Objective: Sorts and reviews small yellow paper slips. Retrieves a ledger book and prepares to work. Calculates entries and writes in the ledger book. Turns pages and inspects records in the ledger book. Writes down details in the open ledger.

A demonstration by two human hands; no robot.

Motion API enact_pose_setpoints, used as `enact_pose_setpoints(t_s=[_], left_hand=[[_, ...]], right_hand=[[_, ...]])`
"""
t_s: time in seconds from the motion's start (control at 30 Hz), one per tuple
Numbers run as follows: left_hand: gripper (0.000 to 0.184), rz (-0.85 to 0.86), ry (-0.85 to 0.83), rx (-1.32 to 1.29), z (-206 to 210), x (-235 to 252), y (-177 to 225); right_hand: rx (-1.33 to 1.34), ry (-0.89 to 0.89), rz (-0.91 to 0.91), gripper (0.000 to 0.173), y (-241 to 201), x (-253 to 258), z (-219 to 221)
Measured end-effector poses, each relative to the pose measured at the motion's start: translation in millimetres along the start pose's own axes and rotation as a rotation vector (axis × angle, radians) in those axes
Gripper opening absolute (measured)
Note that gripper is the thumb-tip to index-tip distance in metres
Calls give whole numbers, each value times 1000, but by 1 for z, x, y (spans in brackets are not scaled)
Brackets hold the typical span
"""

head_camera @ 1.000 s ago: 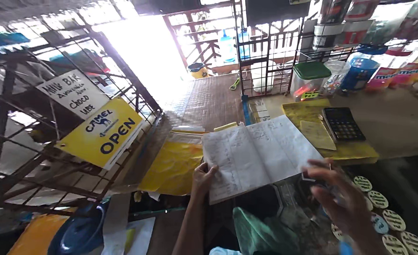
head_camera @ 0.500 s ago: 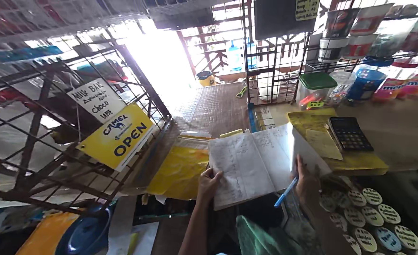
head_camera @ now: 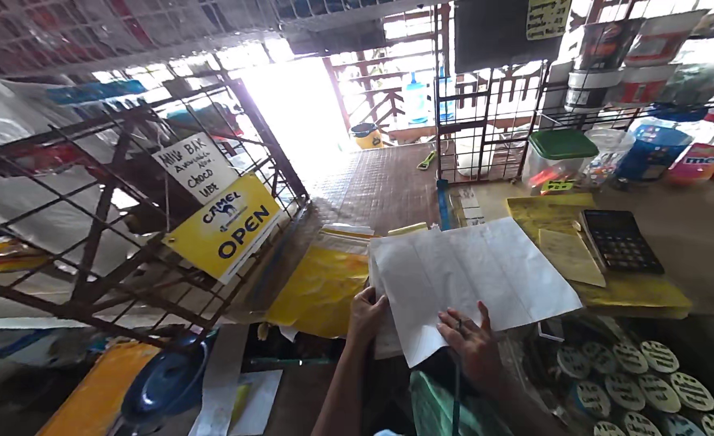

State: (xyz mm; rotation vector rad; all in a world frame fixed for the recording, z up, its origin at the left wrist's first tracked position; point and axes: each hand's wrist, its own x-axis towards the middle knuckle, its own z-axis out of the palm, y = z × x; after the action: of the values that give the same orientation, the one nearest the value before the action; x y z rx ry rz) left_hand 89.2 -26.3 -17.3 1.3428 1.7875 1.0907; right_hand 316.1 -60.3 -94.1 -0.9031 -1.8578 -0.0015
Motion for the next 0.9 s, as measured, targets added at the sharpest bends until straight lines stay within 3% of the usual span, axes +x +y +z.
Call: enact_pose_setpoints(t_s=[0.1, 0.17, 0.3, 0.5, 0.67, 0.77, 0.9], left_hand=[[8, 11, -2, -3, 0, 0, -2], [9, 1, -16, -32, -1, 0, 0], [10, 1, -24, -120, 0, -2, -1], [9, -1, -27, -132, 0, -2, 1], [8, -4, -30, -131, 1, -1, 0], [10, -8, -26, -121, 1, -1, -1], [13, -11, -17, -65, 1, 1, -2]], right_hand=[[2, -34, 30, 20, -2, 2, -2], [10, 57, 60, 23, 5, 7, -10], [71, 279, 192, 25, 32, 28, -63], [-91, 470, 405, 35, 48, 29, -137], [-86, 572, 418, 31, 60, 13, -165], [-151, 496, 475, 35, 72, -1, -164], [-274, 196, 574, 40, 78, -9, -156]])
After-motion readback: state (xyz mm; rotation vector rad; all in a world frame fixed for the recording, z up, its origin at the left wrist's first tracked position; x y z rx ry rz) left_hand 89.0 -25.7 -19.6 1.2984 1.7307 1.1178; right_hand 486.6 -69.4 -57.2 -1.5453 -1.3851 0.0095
